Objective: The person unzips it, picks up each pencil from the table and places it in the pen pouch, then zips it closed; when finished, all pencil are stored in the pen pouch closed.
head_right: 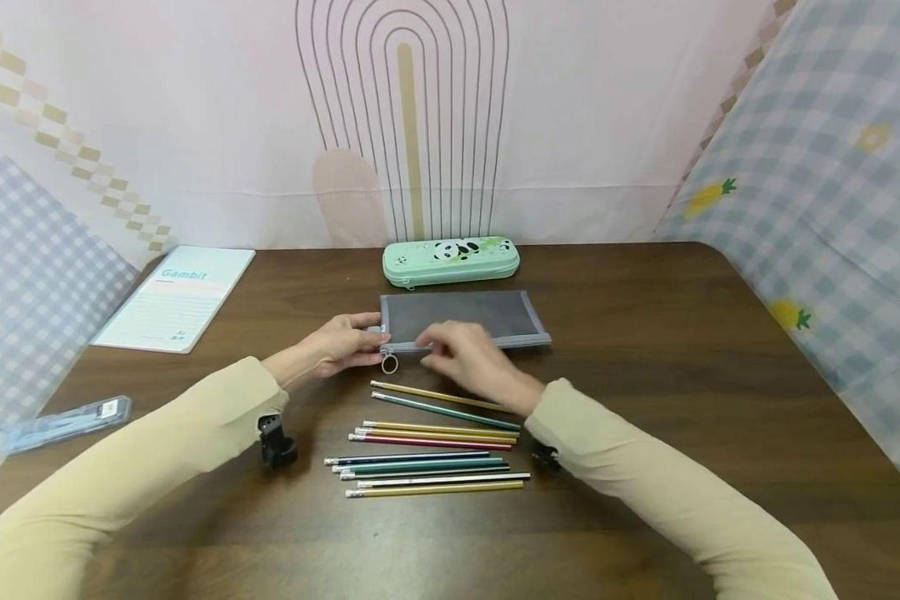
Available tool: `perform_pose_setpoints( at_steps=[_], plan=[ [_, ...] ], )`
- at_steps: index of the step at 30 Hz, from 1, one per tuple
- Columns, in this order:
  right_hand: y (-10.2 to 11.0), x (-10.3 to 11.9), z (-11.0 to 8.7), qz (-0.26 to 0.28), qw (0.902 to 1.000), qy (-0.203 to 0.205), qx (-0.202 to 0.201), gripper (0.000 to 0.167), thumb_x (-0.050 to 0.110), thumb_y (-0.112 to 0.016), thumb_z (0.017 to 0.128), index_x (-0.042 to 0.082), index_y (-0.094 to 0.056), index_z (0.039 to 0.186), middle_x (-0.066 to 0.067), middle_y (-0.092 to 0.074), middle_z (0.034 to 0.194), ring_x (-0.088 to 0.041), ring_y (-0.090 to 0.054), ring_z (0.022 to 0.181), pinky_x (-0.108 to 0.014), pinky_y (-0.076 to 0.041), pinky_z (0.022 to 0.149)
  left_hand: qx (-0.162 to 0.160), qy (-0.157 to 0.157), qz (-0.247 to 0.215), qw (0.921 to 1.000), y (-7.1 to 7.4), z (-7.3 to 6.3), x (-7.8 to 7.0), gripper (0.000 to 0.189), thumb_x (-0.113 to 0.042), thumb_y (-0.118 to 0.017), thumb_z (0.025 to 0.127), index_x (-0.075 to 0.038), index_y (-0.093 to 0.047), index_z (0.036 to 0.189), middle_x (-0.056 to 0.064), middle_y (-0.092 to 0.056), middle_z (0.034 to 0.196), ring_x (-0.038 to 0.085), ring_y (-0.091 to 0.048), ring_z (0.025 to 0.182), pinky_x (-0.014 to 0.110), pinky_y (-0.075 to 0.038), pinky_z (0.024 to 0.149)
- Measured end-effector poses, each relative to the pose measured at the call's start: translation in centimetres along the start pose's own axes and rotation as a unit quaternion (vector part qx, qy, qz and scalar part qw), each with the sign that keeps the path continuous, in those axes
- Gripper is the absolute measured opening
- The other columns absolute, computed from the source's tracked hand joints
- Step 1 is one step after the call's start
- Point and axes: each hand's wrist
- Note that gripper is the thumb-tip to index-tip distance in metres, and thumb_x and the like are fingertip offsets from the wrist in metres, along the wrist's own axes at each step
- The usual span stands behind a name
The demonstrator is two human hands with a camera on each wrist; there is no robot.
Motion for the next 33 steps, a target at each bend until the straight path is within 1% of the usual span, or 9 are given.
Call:
perform_pose_setpoints(
  at_steps=[2, 4, 8, 11, 14, 18, 21, 27, 33],
  plan=[
    [-0.9, 1.2, 0.3, 0.020, 0.9992, 0.007, 0.032, 0.018, 0.008, -0.071, 0.083, 0.003, -0.069, 0.100, 0.000, -0.062, 0.075, -0.007, -0.052, 0.065, -0.020, -0.047, 0.058, 0.001, 0.004, -0.010, 0.9999, -0.2, 0.0, 0.0, 0.062, 0.002, -0.050, 0.094, -0.002, -0.020, 0.149, 0.015, -0.052, 0.113, 0.007, -0.057, 0.076, 0.014, -0.053, 0.062],
    [-1.7, 1.9, 0.6, 0.026, 0.9984, 0.005, 0.051, 0.017, 0.009, -0.072, 0.083, 0.005, -0.069, 0.099, 0.002, -0.059, 0.072, -0.005, -0.049, 0.063, -0.019, -0.044, 0.056, 0.000, 0.007, -0.021, 0.9998, -0.4, 0.0, 0.1, 0.061, 0.002, -0.050, 0.094, -0.002, -0.022, 0.148, 0.013, -0.055, 0.106, 0.007, -0.058, 0.073, 0.014, -0.053, 0.061],
    [-2.7, 2.6, 0.9, 0.010, 0.9979, -0.012, 0.063, 0.013, 0.013, -0.074, 0.082, 0.007, -0.070, 0.092, 0.004, -0.056, 0.067, -0.003, -0.045, 0.059, -0.017, -0.039, 0.053, -0.001, 0.010, -0.038, 0.9992, -0.7, -0.1, 0.2, 0.060, 0.002, -0.050, 0.094, -0.002, -0.024, 0.148, 0.009, -0.057, 0.094, 0.006, -0.059, 0.068, 0.014, -0.053, 0.059],
    [-3.1, 2.8, 1.0, -0.012, 0.9980, -0.030, 0.054, 0.010, 0.017, -0.075, 0.081, 0.010, -0.067, 0.083, 0.005, -0.055, 0.063, -0.003, -0.044, 0.056, -0.017, -0.037, 0.049, -0.002, 0.010, -0.045, 0.9990, -0.9, -0.2, 0.3, 0.060, 0.003, -0.049, 0.094, -0.002, -0.023, 0.148, 0.010, -0.057, 0.094, 0.007, -0.059, 0.068, 0.014, -0.053, 0.059],
    [-3.1, 3.0, 0.9, -0.026, 0.9981, -0.046, 0.031, 0.014, 0.020, -0.074, 0.083, 0.013, -0.063, 0.077, 0.006, -0.055, 0.062, -0.002, -0.045, 0.053, -0.017, -0.037, 0.046, -0.003, 0.008, -0.047, 0.9989, -1.0, -0.4, 0.3, 0.061, 0.004, -0.049, 0.094, -0.002, -0.022, 0.148, 0.015, -0.056, 0.103, 0.007, -0.059, 0.069, 0.014, -0.053, 0.061],
    [-2.6, 2.7, 0.8, -0.027, 0.9977, -0.061, -0.007, 0.014, 0.019, -0.069, 0.086, 0.013, -0.061, 0.076, 0.005, -0.056, 0.062, -0.004, -0.044, 0.051, -0.018, -0.036, 0.045, -0.008, 0.009, -0.049, 0.9987, -0.9, -0.5, 0.3, 0.062, 0.005, -0.048, 0.094, -0.002, -0.020, 0.148, 0.021, -0.051, 0.116, 0.007, -0.059, 0.069, 0.014, -0.054, 0.062],
    [-2.1, 2.1, 0.7, -0.022, 0.9964, -0.077, -0.027, 0.014, 0.017, -0.068, 0.087, 0.012, -0.061, 0.076, 0.004, -0.056, 0.062, -0.006, -0.042, 0.049, -0.019, -0.035, 0.045, -0.006, 0.008, -0.050, 0.9987, -0.8, -0.5, 0.4, 0.063, 0.005, -0.048, 0.094, -0.002, -0.019, 0.149, 0.021, -0.050, 0.117, 0.008, -0.059, 0.069, 0.015, -0.054, 0.062],
    [-0.7, 0.7, -0.2, -0.028, 0.9923, -0.116, -0.032, 0.018, 0.018, -0.068, 0.087, 0.012, -0.060, 0.072, 0.003, -0.056, 0.061, -0.007, -0.040, 0.049, -0.022, -0.034, 0.046, -0.007, 0.000, -0.045, 0.9990, -0.2, -0.6, 0.5, 0.063, 0.006, -0.048, 0.093, -0.001, -0.019, 0.149, 0.016, -0.049, 0.111, 0.006, -0.058, 0.069, 0.014, -0.054, 0.061],
    [1.0, -0.9, -1.4, -0.040, 0.9883, -0.143, -0.036, 0.020, 0.018, -0.068, 0.087, 0.012, -0.059, 0.070, 0.002, -0.054, 0.059, -0.009, -0.040, 0.049, -0.023, -0.031, 0.044, -0.006, -0.001, -0.041, 0.9991, 0.6, -0.8, 0.7, 0.063, 0.006, -0.047, 0.094, -0.002, -0.018, 0.149, 0.015, -0.048, 0.110, 0.006, -0.057, 0.069, 0.014, -0.053, 0.060]
  ],
)
Point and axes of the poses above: each hand's wrist, its own z-axis towards the middle knuckle, its own y-axis out of the back of the hand, x = y × z
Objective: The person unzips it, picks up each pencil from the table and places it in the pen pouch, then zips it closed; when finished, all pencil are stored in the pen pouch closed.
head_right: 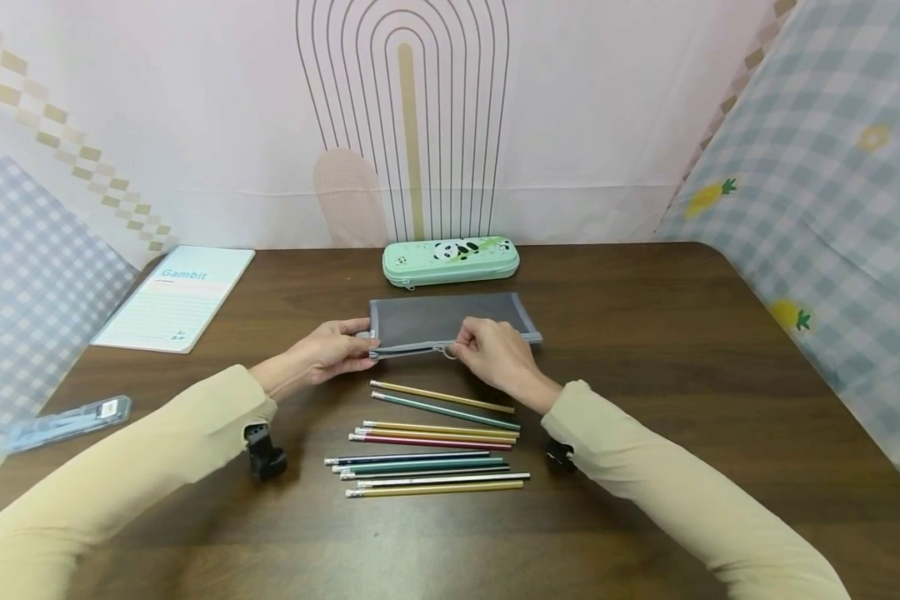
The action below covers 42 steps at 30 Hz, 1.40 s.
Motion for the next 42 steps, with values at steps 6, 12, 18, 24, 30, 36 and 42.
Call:
perform_pose_setpoints(
  at_steps=[6, 12, 18, 24, 30, 36, 42],
  plan=[
    [1.6, -2.1, -0.7, -0.008, 0.9993, -0.037, 0.004, 0.019, 0.019, -0.067, 0.088, 0.011, -0.060, 0.072, 0.001, -0.053, 0.061, -0.011, -0.040, 0.052, -0.025, -0.029, 0.045, -0.009, 0.000, 0.000, 1.0000, 0.8, 0.0, 0.1, 0.065, 0.005, -0.048, 0.094, -0.003, -0.017, 0.149, 0.015, -0.048, 0.110, 0.006, -0.058, 0.069, 0.014, -0.053, 0.061],
    [3.1, -4.3, -1.4, -0.032, 0.9977, -0.060, -0.001, 0.019, 0.020, -0.067, 0.088, 0.010, -0.060, 0.073, 0.000, -0.050, 0.059, -0.012, -0.040, 0.052, -0.024, -0.028, 0.043, -0.017, -0.007, 0.001, 0.9998, 1.7, -0.2, 0.2, 0.064, 0.005, -0.048, 0.093, -0.004, -0.018, 0.149, 0.014, -0.050, 0.107, 0.005, -0.058, 0.069, 0.014, -0.053, 0.060],
    [4.5, -6.1, -2.1, -0.047, 0.9957, -0.080, 0.002, 0.017, 0.018, -0.066, 0.088, 0.008, -0.061, 0.075, -0.001, -0.050, 0.061, -0.014, -0.042, 0.054, -0.025, -0.031, 0.045, -0.013, -0.014, 0.000, 0.9998, 2.3, -0.3, 0.1, 0.063, 0.006, -0.048, 0.093, -0.004, -0.020, 0.149, 0.010, -0.052, 0.099, 0.006, -0.058, 0.068, 0.014, -0.053, 0.060],
    [5.5, -7.1, -2.6, -0.053, 0.9938, -0.098, 0.008, 0.018, 0.019, -0.066, 0.089, 0.007, -0.061, 0.076, -0.001, -0.049, 0.062, -0.015, -0.042, 0.055, -0.026, -0.031, 0.046, -0.011, -0.016, 0.002, 0.9998, 2.5, -0.5, -0.2, 0.064, 0.006, -0.049, 0.093, -0.005, -0.021, 0.149, 0.007, -0.054, 0.095, 0.006, -0.059, 0.068, 0.015, -0.053, 0.061],
    [5.5, -7.5, -2.6, -0.056, 0.9931, -0.102, 0.011, 0.017, 0.019, -0.066, 0.089, 0.008, -0.062, 0.076, -0.001, -0.051, 0.062, -0.014, -0.041, 0.054, -0.025, -0.030, 0.046, -0.011, -0.015, -0.002, 0.9998, 2.7, -0.6, -0.3, 0.064, 0.005, -0.049, 0.093, -0.006, -0.020, 0.150, 0.006, -0.054, 0.093, 0.006, -0.059, 0.068, 0.015, -0.053, 0.061],
    [5.5, -7.5, -2.4, -0.045, 0.9943, -0.090, 0.035, 0.013, 0.016, -0.069, 0.086, 0.007, -0.065, 0.077, -0.001, -0.056, 0.065, -0.014, -0.043, 0.058, -0.026, -0.035, 0.051, -0.011, -0.010, -0.009, 0.9998, 2.7, -0.7, -0.1, 0.066, 0.005, -0.048, 0.094, -0.007, -0.018, 0.150, 0.010, -0.050, 0.100, 0.006, -0.058, 0.068, 0.014, -0.052, 0.060],
    [5.3, -7.4, -1.6, -0.008, 0.9967, -0.075, 0.029, 0.013, 0.013, -0.066, 0.088, 0.001, -0.067, 0.093, -0.009, -0.063, 0.078, -0.017, -0.053, 0.068, -0.027, -0.045, 0.059, -0.012, -0.010, -0.012, 0.9998, 2.7, -0.8, 0.0, 0.065, 0.005, -0.048, 0.094, -0.007, -0.018, 0.150, 0.010, -0.049, 0.100, 0.006, -0.057, 0.067, 0.014, -0.052, 0.060]
  ],
)
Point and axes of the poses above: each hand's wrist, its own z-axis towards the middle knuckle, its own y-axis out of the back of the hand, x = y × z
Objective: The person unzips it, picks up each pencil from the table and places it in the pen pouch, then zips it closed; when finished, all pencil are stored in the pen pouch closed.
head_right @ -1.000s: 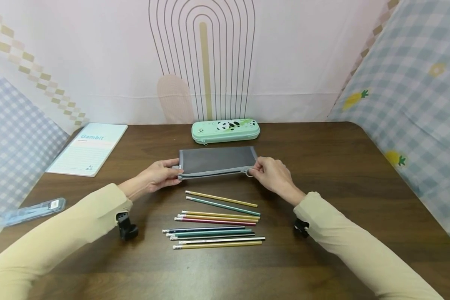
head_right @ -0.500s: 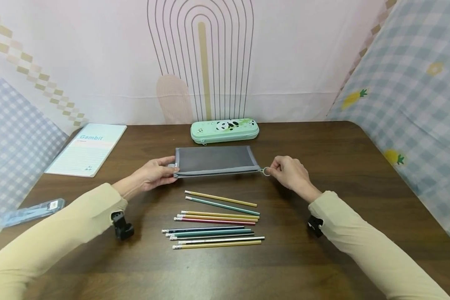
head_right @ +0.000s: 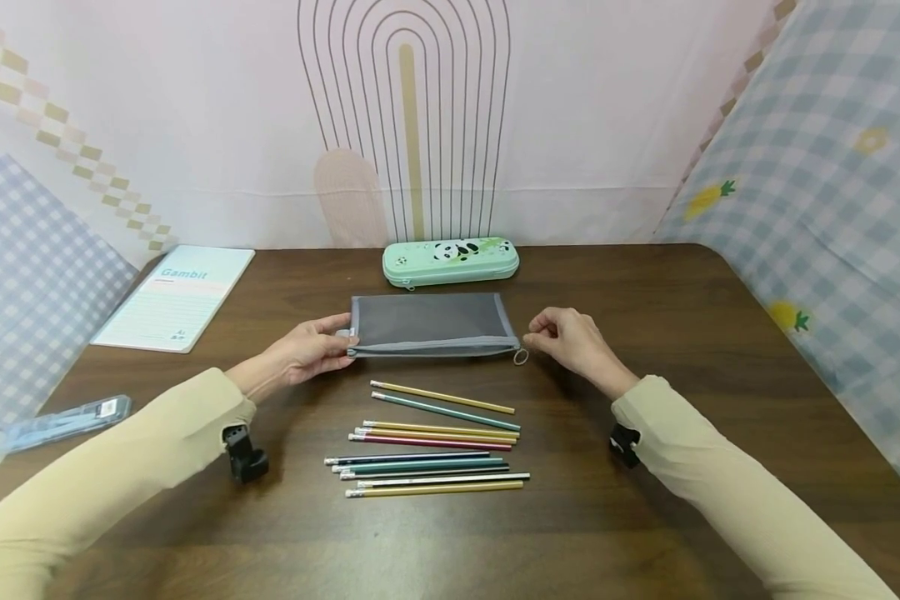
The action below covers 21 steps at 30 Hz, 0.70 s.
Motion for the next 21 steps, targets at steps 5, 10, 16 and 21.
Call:
perform_pose_setpoints(
  at_steps=[5, 10, 16, 21],
  plan=[
    [-0.3, 0.5, 1.1, 0.096, 0.9946, -0.034, 0.016, 0.022, 0.006, -0.056, 0.094, -0.010, -0.061, 0.109, -0.024, -0.065, 0.097, -0.025, -0.066, 0.082, -0.031, -0.058, 0.071, 0.002, -0.001, -0.003, 1.0000, -0.1, 0.0, 0.0, 0.065, 0.006, -0.047, 0.093, -0.007, -0.018, 0.150, 0.009, -0.049, 0.098, 0.006, -0.057, 0.067, 0.014, -0.052, 0.059],
    [-0.6, 1.1, 2.1, 0.205, 0.9715, -0.102, 0.062, 0.032, 0.005, -0.053, 0.095, -0.016, -0.052, 0.120, -0.029, -0.061, 0.105, -0.014, -0.065, 0.077, -0.028, -0.058, 0.073, 0.003, 0.002, 0.005, 1.0000, -0.3, 0.0, 0.2, 0.065, 0.006, -0.049, 0.093, -0.008, -0.020, 0.150, 0.009, -0.051, 0.098, 0.007, -0.058, 0.067, 0.014, -0.052, 0.059],
    [-0.5, 1.2, 2.4, 0.276, 0.9420, -0.166, 0.095, 0.043, 0.013, -0.055, 0.096, -0.013, -0.046, 0.129, -0.002, -0.062, 0.087, -0.003, -0.055, 0.068, -0.016, -0.053, 0.063, -0.003, 0.007, 0.030, 0.9995, -0.3, -0.1, 0.1, 0.065, 0.004, -0.050, 0.093, -0.010, -0.021, 0.150, 0.008, -0.052, 0.100, 0.006, -0.058, 0.069, 0.015, -0.052, 0.059],
    [-0.2, 0.7, 2.1, 0.365, 0.8971, -0.214, 0.128, 0.044, 0.017, -0.055, 0.096, -0.008, -0.043, 0.130, 0.009, -0.058, 0.074, -0.001, -0.053, 0.062, -0.013, -0.050, 0.058, -0.006, -0.001, 0.041, 0.9992, -0.3, 0.0, 0.1, 0.062, 0.001, -0.051, 0.093, -0.008, -0.025, 0.149, 0.005, -0.054, 0.094, 0.004, -0.059, 0.068, 0.014, -0.052, 0.058]
  ],
)
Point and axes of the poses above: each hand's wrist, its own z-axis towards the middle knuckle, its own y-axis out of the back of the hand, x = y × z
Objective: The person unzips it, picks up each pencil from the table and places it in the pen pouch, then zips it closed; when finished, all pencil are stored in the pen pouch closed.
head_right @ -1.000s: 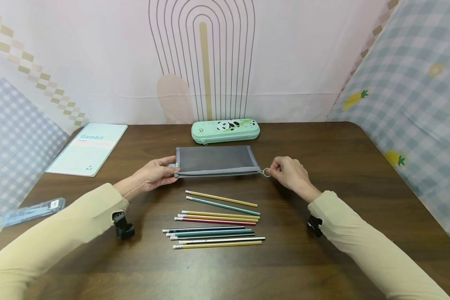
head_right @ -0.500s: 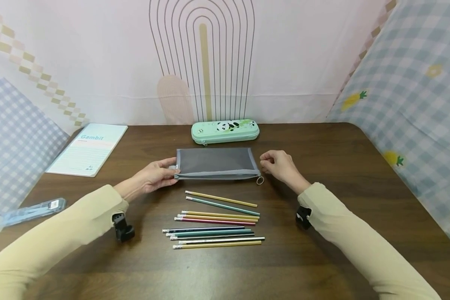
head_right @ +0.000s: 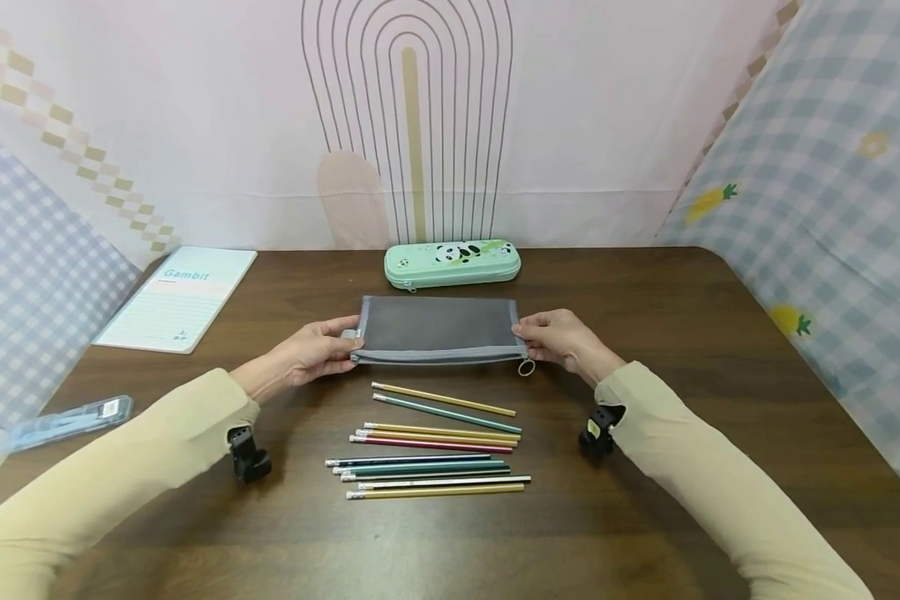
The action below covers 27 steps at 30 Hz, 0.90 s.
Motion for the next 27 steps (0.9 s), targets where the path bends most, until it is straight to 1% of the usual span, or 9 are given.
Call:
perform_pose_setpoints(
  at_steps=[4, 8, 10, 12, 14, 17, 21, 24, 27],
  plan=[
    [0.2, -0.3, -0.5, 0.048, 0.9986, -0.014, 0.017, 0.026, 0.016, -0.055, 0.096, -0.001, -0.048, 0.115, 0.009, -0.058, 0.072, 0.000, -0.053, 0.061, -0.013, -0.049, 0.057, -0.014, -0.029, 0.022, 0.9993, 0.1, 0.1, 0.1, 0.057, -0.002, -0.052, 0.094, -0.003, -0.030, 0.146, 0.005, -0.057, 0.100, 0.003, -0.058, 0.074, 0.015, -0.053, 0.064],
    [0.4, -0.8, -1.2, 0.081, 0.9962, -0.021, 0.025, 0.009, 0.014, -0.054, 0.096, 0.007, -0.051, 0.100, 0.007, -0.057, 0.072, -0.001, -0.054, 0.063, -0.013, -0.050, 0.058, -0.070, -0.099, 0.040, 0.9917, 0.0, 0.0, 0.1, 0.048, -0.001, -0.053, 0.093, 0.004, -0.039, 0.139, 0.004, -0.055, 0.103, 0.002, -0.056, 0.079, 0.017, -0.054, 0.070],
    [0.6, -1.1, -1.6, 0.101, 0.9941, -0.025, 0.030, 0.005, 0.013, -0.053, 0.096, 0.008, -0.053, 0.095, 0.006, -0.058, 0.072, -0.002, -0.054, 0.063, -0.013, -0.051, 0.059, -0.099, -0.133, 0.042, 0.9853, -0.4, -0.4, 0.1, 0.042, 0.000, -0.055, 0.092, 0.007, -0.046, 0.133, 0.002, -0.057, 0.098, 0.002, -0.057, 0.078, 0.017, -0.054, 0.069],
    [0.8, -1.6, -2.0, 0.124, 0.9913, -0.030, 0.034, 0.006, 0.012, -0.052, 0.097, 0.010, -0.054, 0.091, 0.004, -0.058, 0.072, -0.003, -0.055, 0.062, -0.013, -0.051, 0.058, -0.096, -0.140, 0.025, 0.9852, -1.3, -0.8, 0.0, 0.037, 0.000, -0.057, 0.091, 0.007, -0.051, 0.127, 0.001, -0.059, 0.093, 0.004, -0.058, 0.075, 0.017, -0.054, 0.066],
    [1.0, -2.0, -2.4, 0.149, 0.9875, -0.034, 0.038, 0.010, 0.010, -0.050, 0.097, 0.011, -0.054, 0.088, 0.003, -0.058, 0.070, -0.003, -0.056, 0.061, -0.013, -0.052, 0.058, -0.058, -0.123, 0.003, 0.9907, -2.7, -1.4, 0.0, 0.034, -0.001, -0.058, 0.091, 0.007, -0.053, 0.124, 0.003, -0.063, 0.093, 0.005, -0.060, 0.074, 0.017, -0.054, 0.066],
    [1.0, -2.5, -3.0, 0.192, 0.9796, -0.039, 0.046, 0.013, 0.007, -0.049, 0.097, 0.010, -0.054, 0.086, 0.001, -0.058, 0.069, -0.004, -0.058, 0.059, -0.014, -0.053, 0.058, 0.029, -0.056, -0.038, 0.9972, -5.1, -2.1, 0.3, 0.035, -0.004, -0.056, 0.093, 0.006, -0.051, 0.126, 0.004, -0.066, 0.091, 0.007, -0.062, 0.072, 0.017, -0.055, 0.067],
    [0.4, -3.0, -3.7, 0.234, 0.9692, -0.050, 0.057, 0.007, 0.006, -0.046, 0.098, 0.008, -0.050, 0.093, 0.000, -0.061, 0.071, -0.005, -0.061, 0.060, -0.014, -0.054, 0.059, 0.109, 0.020, -0.068, 0.9916, -7.8, -2.4, 1.3, 0.035, -0.006, -0.051, 0.096, 0.009, -0.049, 0.128, 0.003, -0.068, 0.086, 0.008, -0.065, 0.072, 0.018, -0.055, 0.069],
    [0.0, -3.2, -4.2, 0.250, 0.9648, -0.057, 0.057, 0.004, 0.007, -0.045, 0.099, 0.009, -0.048, 0.096, 0.000, -0.062, 0.071, -0.006, -0.062, 0.061, -0.014, -0.053, 0.059, 0.130, 0.053, -0.082, 0.9867, -9.3, -2.2, 1.8, 0.036, -0.011, -0.049, 0.098, 0.010, -0.049, 0.128, 0.005, -0.068, 0.086, 0.009, -0.066, 0.073, 0.018, -0.055, 0.070],
    [-0.5, -3.1, -4.6, 0.266, 0.9608, -0.054, 0.057, 0.006, 0.007, -0.045, 0.099, 0.009, -0.048, 0.095, 0.000, -0.062, 0.072, -0.006, -0.063, 0.062, -0.015, -0.054, 0.060, 0.122, 0.066, -0.101, 0.9852, -10.4, -1.9, 2.0, 0.037, -0.015, -0.050, 0.098, 0.009, -0.050, 0.127, 0.007, -0.068, 0.088, 0.010, -0.067, 0.073, 0.018, -0.056, 0.070]
  ],
)
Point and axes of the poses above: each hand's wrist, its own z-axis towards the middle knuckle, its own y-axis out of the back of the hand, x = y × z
